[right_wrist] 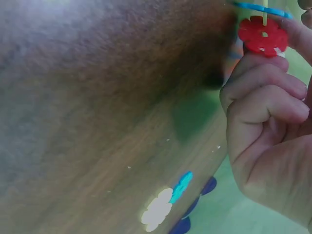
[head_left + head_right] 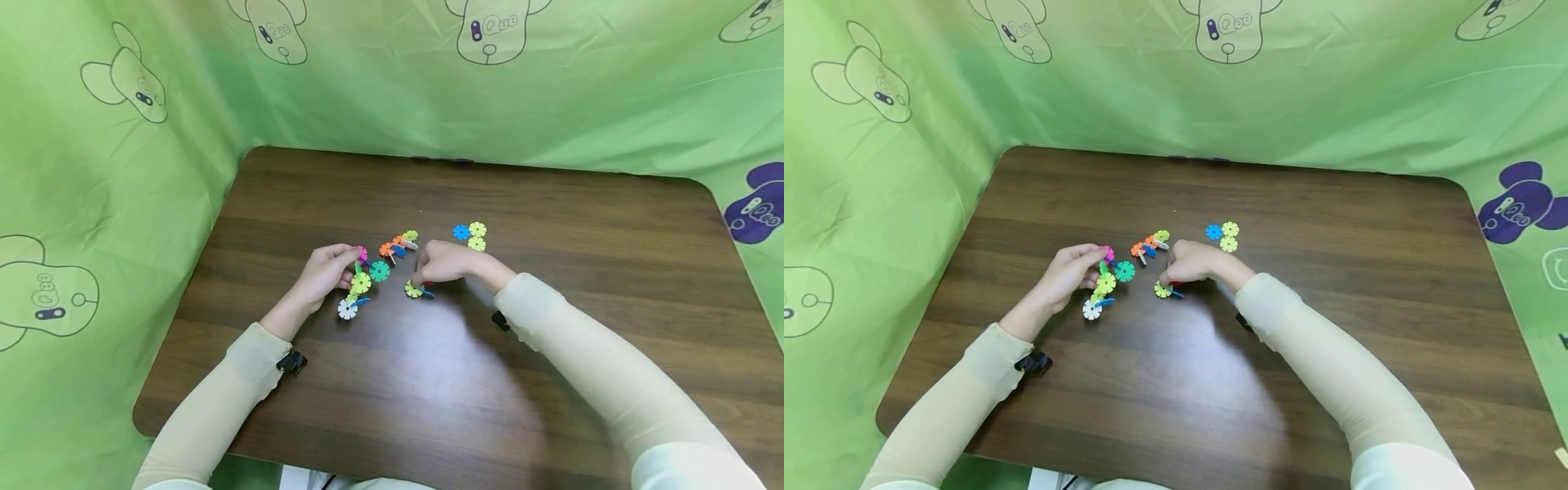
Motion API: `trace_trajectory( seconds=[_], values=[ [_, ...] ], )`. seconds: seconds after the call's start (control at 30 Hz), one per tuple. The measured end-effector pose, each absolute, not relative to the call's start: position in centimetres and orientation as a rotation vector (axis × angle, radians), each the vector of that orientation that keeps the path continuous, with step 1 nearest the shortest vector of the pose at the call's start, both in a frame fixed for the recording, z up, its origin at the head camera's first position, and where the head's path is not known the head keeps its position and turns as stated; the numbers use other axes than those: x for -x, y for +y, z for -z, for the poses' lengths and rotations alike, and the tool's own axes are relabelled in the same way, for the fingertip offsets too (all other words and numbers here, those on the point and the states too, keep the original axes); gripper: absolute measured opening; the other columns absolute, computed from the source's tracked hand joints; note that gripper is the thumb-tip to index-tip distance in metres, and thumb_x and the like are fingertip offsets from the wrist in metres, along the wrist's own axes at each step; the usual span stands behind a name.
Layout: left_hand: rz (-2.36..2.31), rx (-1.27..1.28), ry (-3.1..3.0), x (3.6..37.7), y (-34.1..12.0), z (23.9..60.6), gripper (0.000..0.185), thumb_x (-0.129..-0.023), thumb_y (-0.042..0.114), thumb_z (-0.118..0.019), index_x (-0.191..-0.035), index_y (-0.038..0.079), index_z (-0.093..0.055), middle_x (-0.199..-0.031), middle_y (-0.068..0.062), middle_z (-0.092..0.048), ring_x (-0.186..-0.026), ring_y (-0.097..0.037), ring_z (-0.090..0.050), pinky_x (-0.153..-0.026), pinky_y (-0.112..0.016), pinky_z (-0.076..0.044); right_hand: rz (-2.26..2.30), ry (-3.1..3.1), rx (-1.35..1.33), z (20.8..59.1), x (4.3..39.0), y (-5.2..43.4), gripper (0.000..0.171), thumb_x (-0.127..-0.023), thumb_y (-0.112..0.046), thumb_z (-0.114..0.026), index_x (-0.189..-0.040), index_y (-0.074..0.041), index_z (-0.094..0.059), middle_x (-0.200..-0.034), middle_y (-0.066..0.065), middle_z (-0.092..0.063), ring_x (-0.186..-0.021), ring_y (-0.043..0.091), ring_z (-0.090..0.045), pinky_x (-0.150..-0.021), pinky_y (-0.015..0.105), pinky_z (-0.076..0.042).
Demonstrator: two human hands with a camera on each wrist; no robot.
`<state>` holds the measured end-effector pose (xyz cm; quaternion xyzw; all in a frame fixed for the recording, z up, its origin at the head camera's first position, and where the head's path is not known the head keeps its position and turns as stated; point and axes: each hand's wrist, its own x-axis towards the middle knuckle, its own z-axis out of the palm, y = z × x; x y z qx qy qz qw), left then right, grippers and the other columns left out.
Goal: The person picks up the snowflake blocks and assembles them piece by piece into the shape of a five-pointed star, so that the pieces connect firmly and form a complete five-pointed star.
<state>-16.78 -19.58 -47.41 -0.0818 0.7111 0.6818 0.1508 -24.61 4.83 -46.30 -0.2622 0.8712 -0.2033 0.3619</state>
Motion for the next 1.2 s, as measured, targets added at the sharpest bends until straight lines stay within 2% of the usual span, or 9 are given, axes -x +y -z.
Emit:
trace_trajectory(
  seconds=[0.1,0.23,0.5,0.7,0.87,0.97,1.2],
  values=[
    [-1.956,0.225,2.036,16.9,-19.1,47.2,0.032,-0.095,0.027,-0.058,-0.109,-0.001,-0.065,-0.084,-0.004,-0.056,-0.058,-0.012,-0.052,-0.056,-0.023,-0.052,0.690,2.217,0.615,46.2,24.4,6.0,0.021,-0.081,-0.026,-0.066,-0.072,-0.006,-0.068,-0.065,-0.002,-0.055,-0.062,0.011,-0.043,-0.059,0.027,-0.036],
    [-1.987,0.219,2.013,17.1,-18.1,47.0,0.027,-0.095,0.024,-0.058,-0.105,0.000,-0.065,-0.082,-0.004,-0.056,-0.055,-0.013,-0.051,-0.054,-0.023,-0.051,0.954,2.215,0.520,45.9,23.8,8.0,0.019,-0.083,-0.021,-0.063,-0.075,-0.005,-0.067,-0.062,0.002,-0.053,-0.056,0.012,-0.040,-0.052,0.026,-0.033],
    [-2.028,0.213,2.001,17.5,-15.6,46.8,0.027,-0.095,0.023,-0.058,-0.106,0.000,-0.065,-0.081,-0.004,-0.055,-0.054,-0.012,-0.051,-0.054,-0.024,-0.052,1.507,2.200,0.274,45.0,21.7,10.6,0.020,-0.089,-0.022,-0.065,-0.093,-0.002,-0.067,-0.085,0.021,-0.067,-0.053,0.011,-0.043,-0.042,0.021,-0.027],
    [-2.081,0.216,1.974,17.8,-13.9,46.6,0.025,-0.095,0.021,-0.059,-0.104,-0.001,-0.065,-0.077,-0.004,-0.057,-0.053,-0.013,-0.052,-0.054,-0.026,-0.053,1.677,2.226,0.178,44.8,19.9,11.2,0.026,-0.089,-0.029,-0.068,-0.097,-0.003,-0.067,-0.071,0.010,-0.065,-0.046,0.014,-0.040,-0.038,0.021,-0.025],
    [-2.110,0.215,1.969,17.9,-12.8,46.5,0.026,-0.095,0.022,-0.059,-0.104,-0.001,-0.065,-0.080,-0.009,-0.062,-0.051,-0.013,-0.052,-0.054,-0.026,-0.053,1.744,2.215,0.140,44.8,19.1,11.4,0.029,-0.090,-0.028,-0.067,-0.100,-0.001,-0.067,-0.082,0.006,-0.070,-0.050,0.014,-0.046,-0.038,0.021,-0.025],
    [-2.116,0.215,1.976,18.0,-12.2,46.5,0.027,-0.095,0.023,-0.059,-0.106,-0.001,-0.065,-0.085,-0.012,-0.064,-0.052,-0.013,-0.052,-0.055,-0.026,-0.053,1.784,2.205,0.111,44.9,18.9,11.6,0.029,-0.090,-0.026,-0.067,-0.100,0.001,-0.066,-0.081,0.005,-0.070,-0.049,0.010,-0.046,-0.037,0.021,-0.025],
    [-2.119,0.218,2.005,18.2,-11.1,46.5,0.027,-0.095,0.023,-0.059,-0.107,0.000,-0.066,-0.084,-0.009,-0.064,-0.054,-0.016,-0.053,-0.057,-0.029,-0.054,1.888,2.122,0.006,45.0,18.6,11.8,0.026,-0.089,-0.022,-0.069,-0.098,0.002,-0.065,-0.085,0.008,-0.071,-0.050,0.010,-0.049,-0.036,0.019,-0.027]
  ],
)
